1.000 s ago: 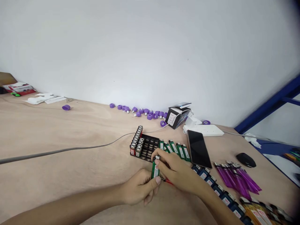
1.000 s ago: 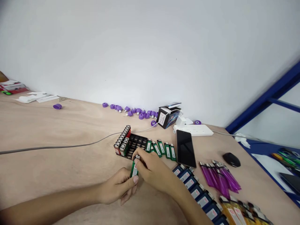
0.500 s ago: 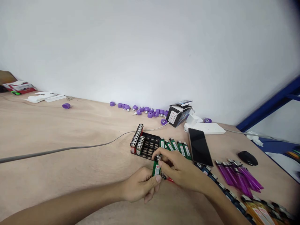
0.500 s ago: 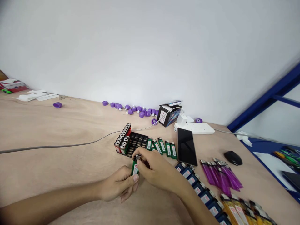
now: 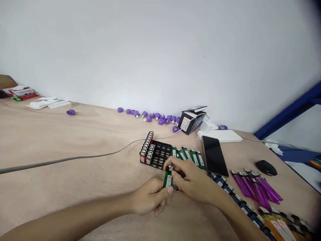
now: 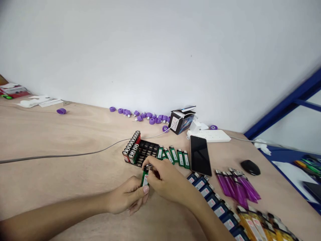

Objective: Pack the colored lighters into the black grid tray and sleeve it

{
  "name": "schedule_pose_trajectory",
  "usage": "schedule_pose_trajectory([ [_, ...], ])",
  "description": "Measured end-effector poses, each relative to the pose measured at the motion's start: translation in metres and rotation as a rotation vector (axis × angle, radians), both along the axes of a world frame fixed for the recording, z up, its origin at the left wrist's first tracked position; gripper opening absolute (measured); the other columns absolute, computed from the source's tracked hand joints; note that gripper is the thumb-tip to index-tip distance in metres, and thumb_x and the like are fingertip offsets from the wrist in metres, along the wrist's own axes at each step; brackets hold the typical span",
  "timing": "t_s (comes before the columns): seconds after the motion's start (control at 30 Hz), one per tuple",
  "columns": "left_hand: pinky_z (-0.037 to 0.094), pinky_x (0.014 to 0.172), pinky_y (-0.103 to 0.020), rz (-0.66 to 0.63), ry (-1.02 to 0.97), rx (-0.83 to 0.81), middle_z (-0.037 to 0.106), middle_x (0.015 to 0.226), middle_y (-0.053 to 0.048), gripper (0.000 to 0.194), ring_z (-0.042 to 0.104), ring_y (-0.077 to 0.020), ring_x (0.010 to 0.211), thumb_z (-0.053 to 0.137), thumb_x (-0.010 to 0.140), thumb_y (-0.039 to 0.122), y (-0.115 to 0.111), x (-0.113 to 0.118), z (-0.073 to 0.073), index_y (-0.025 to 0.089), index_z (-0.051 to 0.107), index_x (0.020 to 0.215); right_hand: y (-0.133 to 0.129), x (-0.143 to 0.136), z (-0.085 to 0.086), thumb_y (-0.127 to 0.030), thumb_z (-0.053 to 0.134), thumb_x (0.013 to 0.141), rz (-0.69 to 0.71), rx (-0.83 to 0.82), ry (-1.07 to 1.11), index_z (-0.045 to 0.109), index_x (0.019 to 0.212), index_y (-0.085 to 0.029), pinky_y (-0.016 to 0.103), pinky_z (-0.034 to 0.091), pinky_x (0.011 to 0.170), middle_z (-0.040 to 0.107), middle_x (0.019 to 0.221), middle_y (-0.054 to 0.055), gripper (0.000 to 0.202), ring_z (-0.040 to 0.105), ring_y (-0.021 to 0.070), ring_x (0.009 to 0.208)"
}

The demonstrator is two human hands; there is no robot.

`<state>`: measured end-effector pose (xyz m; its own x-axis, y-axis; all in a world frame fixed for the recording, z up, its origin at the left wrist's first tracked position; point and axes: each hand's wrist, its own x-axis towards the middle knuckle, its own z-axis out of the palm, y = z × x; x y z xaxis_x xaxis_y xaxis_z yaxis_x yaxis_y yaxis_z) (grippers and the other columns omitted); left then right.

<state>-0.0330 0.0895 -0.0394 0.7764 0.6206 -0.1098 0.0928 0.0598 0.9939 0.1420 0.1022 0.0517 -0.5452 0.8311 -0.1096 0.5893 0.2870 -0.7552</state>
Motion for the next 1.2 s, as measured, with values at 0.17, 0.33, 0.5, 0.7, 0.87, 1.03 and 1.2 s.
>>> schedule_pose_trajectory([
  [0.17,0.026,0.032,-0.018,-0.038,-0.078,-0.115,0.045,0.039,0.005,0.064,0.034,-0.0066,0.029,0.038,0.088,0.076,0.002,-0.003,-0.001,0.016,0.051,0.067,0.002,0.005,0.002,-0.006,0.042,0.081,0.032,-0.058,0.031,0.058,0.102,-0.022,0.020,0.027,0.047,0.044,0.056,-0.009,0.031,0.038,0.0095,0.050],
  [0.33,0.016,0.025,-0.019,-0.204,-0.210,-0.419,0.047,0.039,0.005,0.057,0.028,-0.0068,0.024,0.050,0.087,0.070,0.009,-0.009,0.002,0.015,0.055,0.074,0.007,0.011,-0.002,-0.009,0.044,0.085,0.071,-0.257,0.146,0.057,0.114,-0.021,0.021,0.038,0.051,0.058,0.066,-0.005,0.034,0.051,0.0105,0.054],
  [0.5,0.019,0.026,-0.020,-0.356,-0.304,-0.637,0.050,0.040,0.001,0.052,0.031,-0.0081,0.024,0.058,0.086,0.062,0.013,-0.012,0.003,0.011,0.059,0.077,0.011,0.017,-0.009,-0.027,0.055,0.090,0.124,-0.400,0.312,0.057,0.108,-0.018,0.024,0.046,0.059,0.061,0.073,-0.002,0.020,0.057,0.0117,0.060],
  [0.7,0.019,0.029,-0.019,-0.204,-0.343,-0.594,0.053,0.047,0.001,0.040,0.033,-0.0071,0.030,0.058,0.090,0.051,0.008,-0.008,0.007,0.011,0.057,0.090,0.010,0.010,-0.009,-0.026,0.063,0.085,-0.010,-0.134,0.117,0.058,0.081,-0.019,0.023,0.039,0.055,0.061,0.061,-0.003,0.010,0.056,0.0130,0.057],
  [0.87,0.016,0.034,-0.019,-0.225,-0.331,-0.596,0.040,0.047,0.007,0.036,0.025,-0.0065,0.033,0.053,0.092,0.051,0.006,-0.007,0.009,0.015,0.053,0.092,0.012,0.009,-0.013,-0.022,0.058,0.088,0.008,-0.172,0.132,0.059,0.082,-0.019,0.024,0.044,0.058,0.064,0.063,-0.002,0.006,0.061,0.0143,0.058],
  [1.03,0.013,0.037,-0.020,-0.235,-0.353,-0.579,0.031,0.049,0.010,0.032,0.019,-0.0052,0.035,0.051,0.095,0.047,0.007,-0.009,0.008,0.015,0.051,0.091,0.012,0.012,-0.015,-0.019,0.058,0.086,0.013,-0.216,0.185,0.060,0.089,-0.019,0.025,0.047,0.062,0.067,0.071,-0.001,0.004,0.064,0.0147,0.064],
  [1.2,0.015,0.038,-0.020,-0.145,-0.351,-0.528,0.026,0.048,0.013,0.037,0.014,-0.0042,0.036,0.055,0.092,0.054,0.000,-0.002,0.003,0.019,0.044,0.085,0.008,-0.002,-0.018,-0.030,0.062,0.083,-0.122,0.020,0.042,0.058,0.077,-0.020,0.022,0.034,0.050,0.056,0.057,-0.005,0.013,0.051,0.0117,0.054],
])
